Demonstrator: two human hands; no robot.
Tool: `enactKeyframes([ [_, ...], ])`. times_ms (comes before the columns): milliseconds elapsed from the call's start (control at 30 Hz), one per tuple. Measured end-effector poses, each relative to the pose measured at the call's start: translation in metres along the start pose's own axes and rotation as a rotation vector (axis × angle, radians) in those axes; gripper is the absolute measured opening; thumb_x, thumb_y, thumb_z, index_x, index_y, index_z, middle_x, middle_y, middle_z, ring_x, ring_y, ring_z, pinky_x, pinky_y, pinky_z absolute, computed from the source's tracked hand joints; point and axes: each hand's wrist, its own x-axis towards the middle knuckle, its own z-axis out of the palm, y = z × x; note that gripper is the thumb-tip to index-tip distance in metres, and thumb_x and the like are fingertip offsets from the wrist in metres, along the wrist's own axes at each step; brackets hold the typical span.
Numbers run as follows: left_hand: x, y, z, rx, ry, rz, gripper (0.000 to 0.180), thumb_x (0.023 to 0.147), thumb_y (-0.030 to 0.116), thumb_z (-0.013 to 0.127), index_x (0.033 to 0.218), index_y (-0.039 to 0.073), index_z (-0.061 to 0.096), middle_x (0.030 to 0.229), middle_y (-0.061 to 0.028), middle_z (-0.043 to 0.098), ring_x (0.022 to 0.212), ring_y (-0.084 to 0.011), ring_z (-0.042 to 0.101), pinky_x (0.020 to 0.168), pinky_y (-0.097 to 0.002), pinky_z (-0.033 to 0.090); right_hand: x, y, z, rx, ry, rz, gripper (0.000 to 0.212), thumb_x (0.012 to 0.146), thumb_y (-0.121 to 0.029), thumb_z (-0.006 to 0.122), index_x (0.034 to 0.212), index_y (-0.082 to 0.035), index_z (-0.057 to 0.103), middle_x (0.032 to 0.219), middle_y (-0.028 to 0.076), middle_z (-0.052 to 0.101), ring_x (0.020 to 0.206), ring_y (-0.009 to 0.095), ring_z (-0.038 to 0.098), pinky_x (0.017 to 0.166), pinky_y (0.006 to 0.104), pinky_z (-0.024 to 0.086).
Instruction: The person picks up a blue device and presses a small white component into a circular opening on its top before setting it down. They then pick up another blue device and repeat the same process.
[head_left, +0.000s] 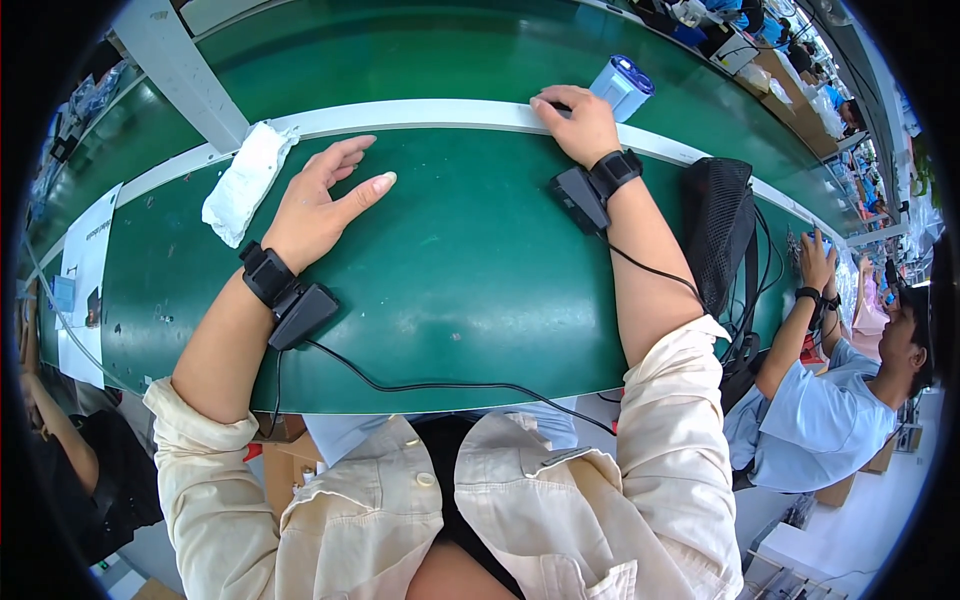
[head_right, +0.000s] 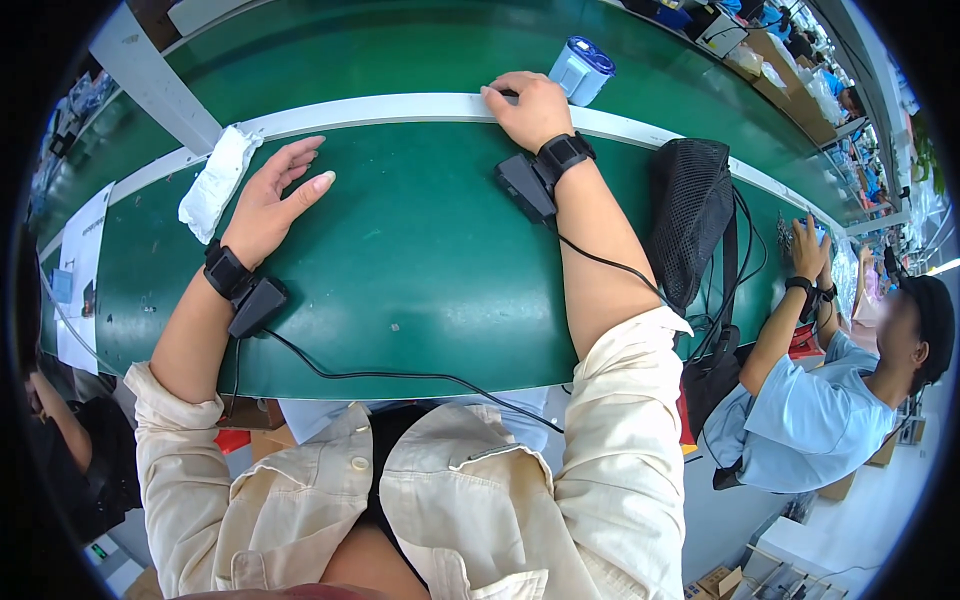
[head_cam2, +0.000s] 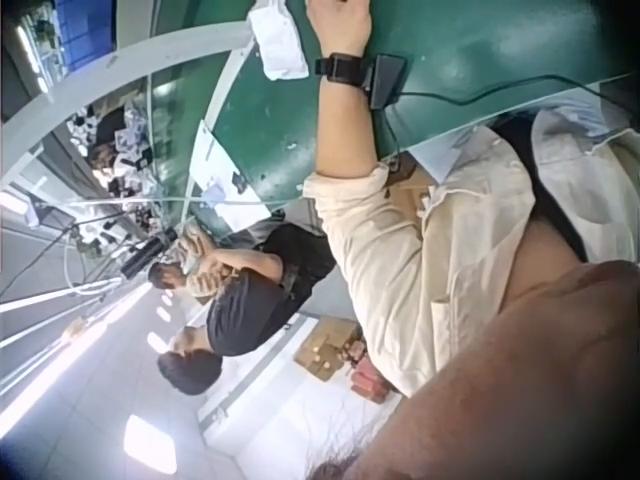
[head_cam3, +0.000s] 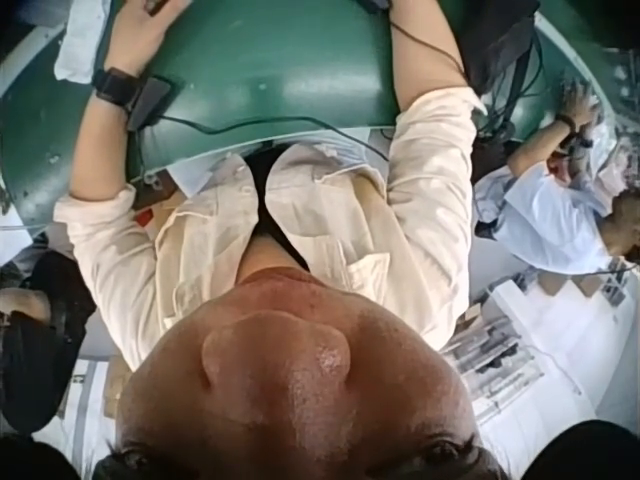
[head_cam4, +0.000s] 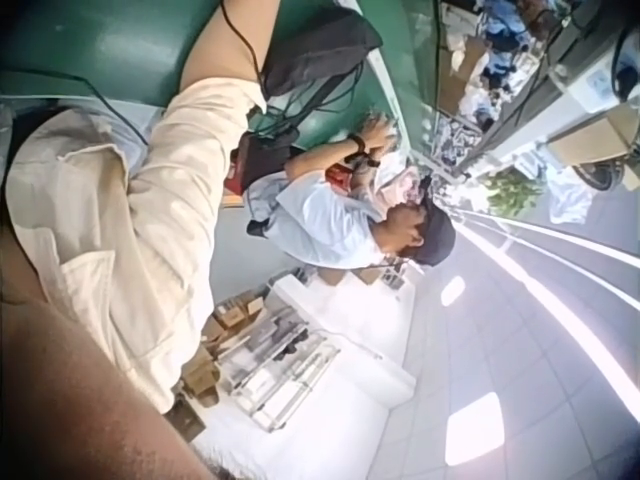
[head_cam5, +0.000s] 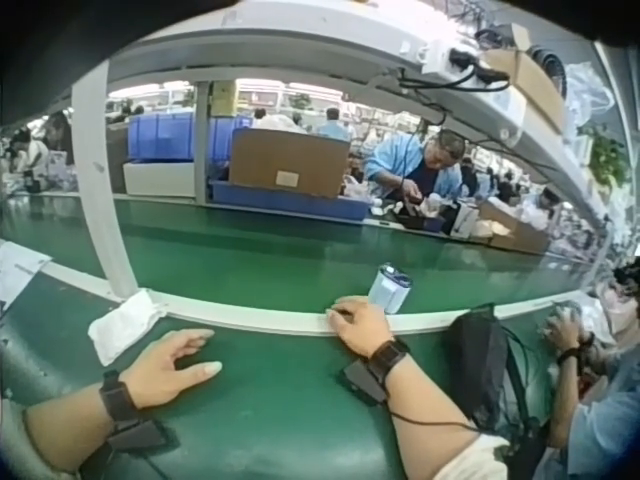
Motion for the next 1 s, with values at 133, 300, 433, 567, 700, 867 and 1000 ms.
enactKeyframes([
  [133, 0.000, -0.001, 0.000, -0.004, -0.001, 0.012, 0.065, 0.082, 0.047, 0.065, 0.131, 0.009, 0.047, 0.128, -0.0224, 0.048, 0.121, -0.0313, 0.047, 0.100, -0.0408, 0.039, 0.000, 0.006, -0.003, -0.107, 0.051, 0.296, 0.027, 0.082, -0.029, 0.059, 0.089, -0.005, 0.071, 0.097, 0.016, 0.067, 0.090, 0.031, 0.063, 0.082, 0.0354, 0.049],
  [300, 0.000, 0.000, 0.000, 0.013, -0.002, 0.020, 0.064, 0.082, 0.047, 0.065, 0.131, 0.009, 0.048, 0.128, -0.0219, 0.048, 0.120, -0.0313, 0.047, 0.100, -0.0410, 0.039, 0.001, 0.026, 0.003, -0.192, 0.131, 0.348, 0.026, 0.081, -0.031, 0.059, 0.088, -0.010, 0.072, 0.094, 0.011, 0.067, 0.093, 0.031, 0.059, 0.085, 0.0399, 0.047],
  [433, -0.001, 0.000, 0.000, 0.019, -0.004, 0.023, 0.063, 0.082, 0.047, 0.065, 0.131, 0.010, 0.048, 0.127, -0.0217, 0.049, 0.120, -0.0312, 0.048, 0.100, -0.0412, 0.039, 0.001, 0.027, 0.005, -0.234, 0.202, 0.312, 0.026, 0.080, -0.032, 0.059, 0.087, -0.010, 0.072, 0.095, 0.011, 0.067, 0.094, 0.031, 0.059, 0.085, 0.0400, 0.047],
  [567, 0.001, 0.000, 0.001, 0.026, -0.008, 0.025, 0.063, 0.082, 0.047, 0.065, 0.130, 0.010, 0.048, 0.127, -0.0216, 0.049, 0.120, -0.0311, 0.048, 0.100, -0.0414, 0.039, 0.001, 0.022, 0.003, -0.278, 0.273, 0.319, 0.026, 0.080, -0.033, 0.059, 0.087, -0.011, 0.073, 0.096, 0.010, 0.067, 0.095, 0.030, 0.059, 0.084, 0.0420, 0.045],
  [700, 0.000, -0.001, 0.000, 0.028, -0.010, 0.026, 0.063, 0.082, 0.046, 0.065, 0.130, 0.010, 0.049, 0.127, -0.0214, 0.049, 0.120, -0.0310, 0.048, 0.100, -0.0415, 0.039, 0.001, 0.008, -0.001, -0.301, 0.238, 0.485, 0.024, 0.079, -0.034, 0.060, 0.088, -0.017, 0.073, 0.100, 0.002, 0.067, 0.104, 0.024, 0.054, 0.088, 0.0452, 0.039],
  [867, 0.000, 0.000, -0.001, 0.032, -0.011, 0.024, 0.062, 0.082, 0.046, 0.065, 0.130, 0.010, 0.049, 0.127, -0.0213, 0.049, 0.120, -0.0310, 0.047, 0.100, -0.0415, 0.039, 0.002, 0.005, -0.002, -0.300, 0.264, 0.489, 0.025, 0.079, -0.035, 0.059, 0.089, -0.017, 0.073, 0.102, 0.001, 0.067, 0.106, 0.023, 0.053, 0.089, 0.0458, 0.036],
  [1000, 0.000, 0.000, -0.001, 0.031, -0.015, 0.015, 0.062, 0.082, 0.046, 0.065, 0.130, 0.011, 0.049, 0.127, -0.0212, 0.049, 0.121, -0.0310, 0.047, 0.100, -0.0415, 0.038, 0.002, 0.008, -0.001, -0.263, 0.287, 0.488, 0.026, 0.079, -0.036, 0.059, 0.088, -0.016, 0.073, 0.104, 0.001, 0.067, 0.108, 0.023, 0.052, 0.090, 0.0464, 0.035],
])
